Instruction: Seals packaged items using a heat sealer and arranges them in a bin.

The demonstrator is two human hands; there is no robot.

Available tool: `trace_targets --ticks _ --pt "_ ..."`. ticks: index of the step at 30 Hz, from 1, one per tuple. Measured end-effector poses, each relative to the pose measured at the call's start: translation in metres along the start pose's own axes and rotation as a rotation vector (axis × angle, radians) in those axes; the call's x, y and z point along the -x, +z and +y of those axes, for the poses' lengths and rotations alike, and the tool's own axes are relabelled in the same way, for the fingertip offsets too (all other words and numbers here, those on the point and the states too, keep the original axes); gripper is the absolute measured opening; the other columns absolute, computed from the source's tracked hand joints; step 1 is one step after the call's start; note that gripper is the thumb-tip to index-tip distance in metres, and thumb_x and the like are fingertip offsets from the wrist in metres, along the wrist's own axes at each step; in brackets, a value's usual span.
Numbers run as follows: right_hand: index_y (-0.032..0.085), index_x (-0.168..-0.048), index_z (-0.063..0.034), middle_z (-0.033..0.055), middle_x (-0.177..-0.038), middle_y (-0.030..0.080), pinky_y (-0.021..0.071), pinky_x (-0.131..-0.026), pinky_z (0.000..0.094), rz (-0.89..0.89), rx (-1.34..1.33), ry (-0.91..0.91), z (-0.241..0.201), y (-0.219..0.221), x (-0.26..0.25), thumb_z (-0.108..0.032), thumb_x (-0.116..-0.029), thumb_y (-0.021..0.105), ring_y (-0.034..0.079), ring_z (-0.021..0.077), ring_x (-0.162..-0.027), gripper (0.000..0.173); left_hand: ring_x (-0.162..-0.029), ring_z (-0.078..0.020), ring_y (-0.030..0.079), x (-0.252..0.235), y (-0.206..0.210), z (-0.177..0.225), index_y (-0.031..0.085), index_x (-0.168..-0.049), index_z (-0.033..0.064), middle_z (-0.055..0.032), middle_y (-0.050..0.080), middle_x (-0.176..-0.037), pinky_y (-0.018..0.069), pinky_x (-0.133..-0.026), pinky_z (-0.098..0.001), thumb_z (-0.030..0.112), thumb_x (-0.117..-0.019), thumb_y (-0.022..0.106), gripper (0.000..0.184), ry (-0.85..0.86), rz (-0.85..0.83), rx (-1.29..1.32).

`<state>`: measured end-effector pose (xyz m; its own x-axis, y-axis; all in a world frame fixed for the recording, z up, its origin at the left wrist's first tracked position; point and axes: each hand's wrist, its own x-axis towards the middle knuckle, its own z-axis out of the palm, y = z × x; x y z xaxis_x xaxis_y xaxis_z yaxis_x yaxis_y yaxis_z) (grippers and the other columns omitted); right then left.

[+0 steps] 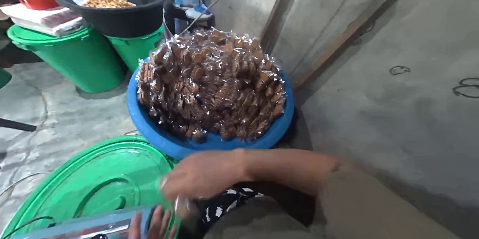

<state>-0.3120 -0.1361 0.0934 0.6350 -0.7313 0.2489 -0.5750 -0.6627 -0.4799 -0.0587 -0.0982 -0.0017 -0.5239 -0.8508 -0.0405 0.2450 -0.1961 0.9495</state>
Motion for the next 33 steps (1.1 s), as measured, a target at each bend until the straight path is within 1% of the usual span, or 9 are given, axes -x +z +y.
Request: trace_targets --ticks 4,5,7,11,15,21,24,28,33 --pt "0.072 -0.107 0.0087 0.0193 -0.098 0.074 0.0569 -0.087 0.0399 -0.138 -0.516 -0.097 -0.002 0.065 -0.029 0.004 -0.0934 0.064 0.073 0.0265 -0.094 0.016 -0.095 -0.0028 0.069 0.012 0.005 -0.027 0.036 -0.144 0.0220 0.0137 0.070 -0.113 0.0598 -0.082 -0.0264 0.050 -0.0849 0.076 0.076 -0.122 0.197 0.159" --pt "0.071 -0.108 0.0108 0.0216 -0.098 0.073 0.0563 -0.087 0.0407 -0.166 -0.607 -0.055 0.002 0.076 -0.033 0.005 -0.0935 0.063 0.072 0.0278 -0.094 0.017 -0.093 -0.0031 0.068 0.019 0.004 -0.032 0.025 -0.149 0.0183 0.0114 0.067 -0.116 0.0599 -0.078 -0.0253 0.051 -0.0832 0.078 0.090 -0.120 0.268 0.147" --pt "0.067 -0.107 0.0140 0.0257 -0.100 0.069 0.0532 -0.089 0.0423 -0.269 -0.717 0.015 0.009 0.095 -0.042 0.005 -0.0947 0.061 0.068 0.0304 -0.095 0.016 -0.096 -0.0043 0.069 0.023 0.002 -0.037 0.004 -0.159 0.0140 0.0029 0.061 -0.130 0.0613 -0.076 -0.0260 0.045 -0.0795 0.081 0.115 -0.109 0.433 0.070" --pt "0.065 -0.106 0.0158 0.0245 -0.109 0.067 0.0513 -0.097 0.0360 -0.257 -0.731 0.199 0.013 0.119 -0.069 0.011 -0.0943 0.048 0.064 0.0243 -0.104 0.021 -0.107 -0.0120 0.063 0.020 -0.024 -0.041 0.036 -0.150 0.0024 -0.0111 0.059 -0.130 0.0559 -0.089 -0.0313 0.017 -0.0901 0.064 0.068 -0.080 0.712 -0.111" --pt "0.063 -0.113 0.0082 0.0161 -0.108 0.067 0.0539 -0.093 0.0364 0.065 -0.721 0.442 0.012 0.116 -0.119 -0.001 -0.1024 0.046 0.065 0.0187 -0.100 0.021 -0.117 -0.0266 0.059 0.004 -0.071 -0.045 0.028 -0.153 -0.0001 -0.0242 0.047 -0.142 0.0552 -0.092 -0.0416 0.009 -0.0981 0.057 0.063 -0.021 1.002 -0.121" --pt "0.029 -0.162 -0.0100 0.0263 -0.160 0.034 0.0387 -0.112 0.0608 -0.663 -0.079 0.229 -0.039 0.119 -0.170 -0.024 -0.1036 0.058 0.039 0.0454 -0.144 0.067 -0.122 -0.0339 0.056 -0.015 -0.115 -0.027 0.028 -0.154 0.0014 -0.0285 0.042 -0.146 0.0526 -0.095 -0.0466 0.013 -0.1001 0.058 0.063 0.005 1.126 -0.116" --pt "0.010 -0.167 -0.0210 0.0259 -0.158 0.036 0.0439 -0.105 0.0621 -0.721 0.020 0.317 -0.042 0.142 -0.174 -0.018 -0.0995 0.061 0.043 0.0466 -0.141 0.084 -0.121 -0.0314 0.056 -0.010 -0.121 -0.019 0.028 -0.155 0.0016 -0.0270 0.045 -0.145 0.0511 -0.096 -0.0451 0.020 -0.1061 0.048 0.055 -0.038 1.116 -0.143" --pt "0.029 -0.163 -0.0161 0.0262 -0.151 0.048 0.0482 -0.102 0.0567 -0.527 -0.001 0.249 -0.039 0.157 -0.160 -0.028 -0.1023 0.054 0.052 0.0426 -0.135 0.067 -0.119 -0.0339 0.057 0.007 -0.126 -0.029 0.020 -0.159 0.0062 -0.0259 0.046 -0.144 0.0526 -0.092 -0.0510 0.022 -0.1103 0.036 0.054 -0.103 1.207 0.015" --pt "0.045 -0.155 -0.0093 0.0276 -0.143 0.055 0.0500 -0.101 0.0549 -0.330 -0.066 0.180 -0.022 0.165 -0.145 -0.028 -0.0984 0.062 0.057 0.0422 -0.129 0.061 -0.078 -0.0018 0.062 0.002 -0.125 -0.041 0.044 -0.121 0.0096 0.0048 0.059 -0.093 0.0556 -0.071 -0.0222 0.023 -0.1109 0.024 0.026 -0.006 1.248 0.390"
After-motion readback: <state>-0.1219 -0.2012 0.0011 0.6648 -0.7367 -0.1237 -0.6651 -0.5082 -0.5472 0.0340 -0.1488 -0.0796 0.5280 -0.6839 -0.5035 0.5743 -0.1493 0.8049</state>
